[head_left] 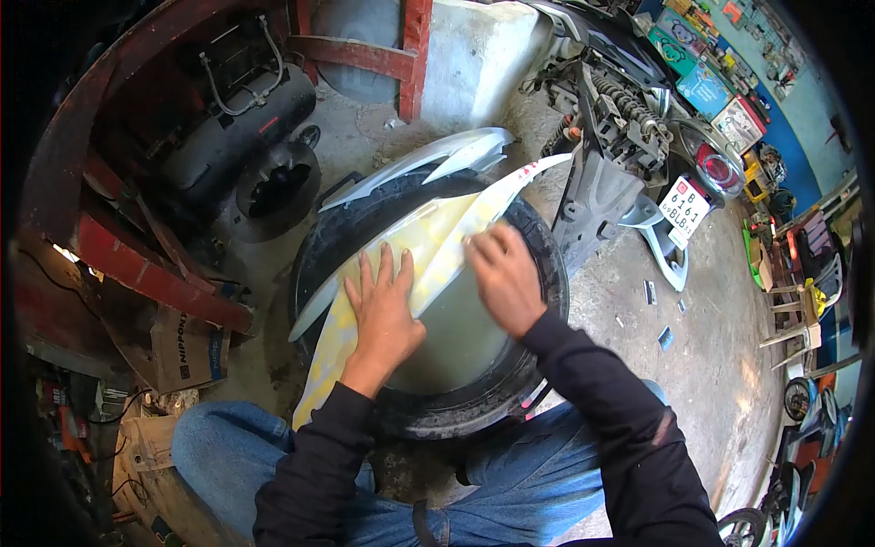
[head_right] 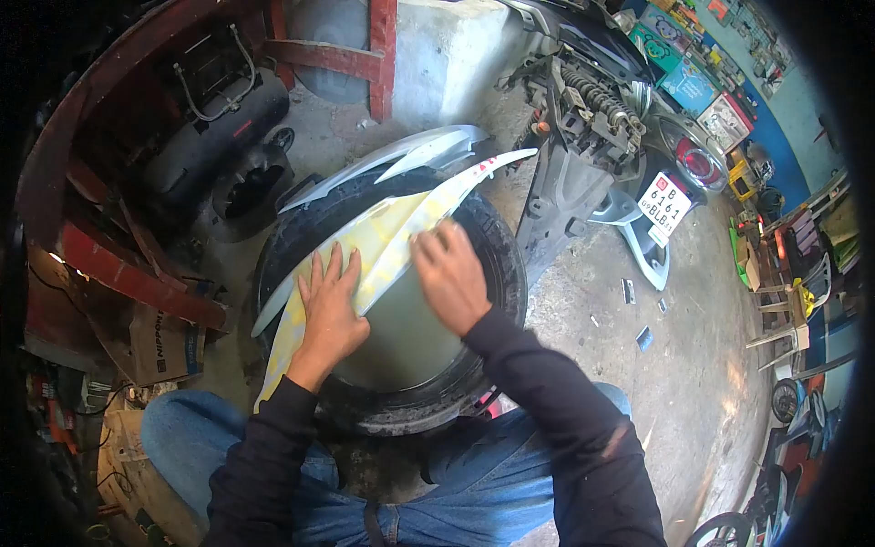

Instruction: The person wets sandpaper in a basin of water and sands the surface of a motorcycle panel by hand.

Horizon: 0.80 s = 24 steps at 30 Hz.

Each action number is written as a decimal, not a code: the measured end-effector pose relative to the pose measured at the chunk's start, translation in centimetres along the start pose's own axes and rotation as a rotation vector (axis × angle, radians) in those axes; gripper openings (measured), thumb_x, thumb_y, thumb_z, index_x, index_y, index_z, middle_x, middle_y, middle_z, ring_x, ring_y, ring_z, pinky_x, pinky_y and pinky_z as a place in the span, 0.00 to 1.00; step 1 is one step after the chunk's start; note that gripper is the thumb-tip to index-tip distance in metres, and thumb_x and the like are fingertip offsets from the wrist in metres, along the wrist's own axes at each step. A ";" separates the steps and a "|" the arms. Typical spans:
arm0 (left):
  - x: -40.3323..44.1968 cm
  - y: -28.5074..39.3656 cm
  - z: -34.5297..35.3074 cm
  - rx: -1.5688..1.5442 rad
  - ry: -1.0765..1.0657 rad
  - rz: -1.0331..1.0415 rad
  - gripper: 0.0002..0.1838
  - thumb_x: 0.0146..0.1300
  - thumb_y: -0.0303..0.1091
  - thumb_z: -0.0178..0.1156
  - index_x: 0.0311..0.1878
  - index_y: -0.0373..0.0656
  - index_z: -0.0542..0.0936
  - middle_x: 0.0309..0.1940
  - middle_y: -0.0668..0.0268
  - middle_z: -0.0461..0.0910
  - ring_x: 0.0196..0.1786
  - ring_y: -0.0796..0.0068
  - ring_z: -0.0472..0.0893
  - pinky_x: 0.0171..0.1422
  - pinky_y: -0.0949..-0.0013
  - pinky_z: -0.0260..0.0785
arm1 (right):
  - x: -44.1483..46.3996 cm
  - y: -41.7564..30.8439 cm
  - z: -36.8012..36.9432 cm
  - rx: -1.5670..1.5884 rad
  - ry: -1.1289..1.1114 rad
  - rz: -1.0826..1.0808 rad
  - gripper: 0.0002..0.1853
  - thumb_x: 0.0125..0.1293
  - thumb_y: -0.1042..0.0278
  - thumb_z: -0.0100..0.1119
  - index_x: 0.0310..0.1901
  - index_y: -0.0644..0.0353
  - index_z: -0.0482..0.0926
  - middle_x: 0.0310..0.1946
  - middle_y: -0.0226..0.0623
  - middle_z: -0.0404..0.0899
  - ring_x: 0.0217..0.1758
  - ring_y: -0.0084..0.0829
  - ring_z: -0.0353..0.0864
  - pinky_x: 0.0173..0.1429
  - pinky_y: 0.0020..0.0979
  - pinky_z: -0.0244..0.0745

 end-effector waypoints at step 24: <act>0.0 0.3 0.5 0.003 0.014 -0.016 0.52 0.44 0.19 0.64 0.80 0.41 0.64 0.83 0.45 0.52 0.85 0.32 0.45 0.84 0.27 0.33 | 0.5 -2.5 0.1 -0.151 0.035 -0.064 0.16 0.60 0.75 0.59 0.47 0.76 0.83 0.38 0.44 0.76 0.49 0.42 0.74 0.58 0.39 0.73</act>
Point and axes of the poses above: each hand's wrist, its own x-axis towards the middle knuckle, its own z-axis out of the palm, y = z × x, the point moved 5 cm from there along x, towards the middle knuckle
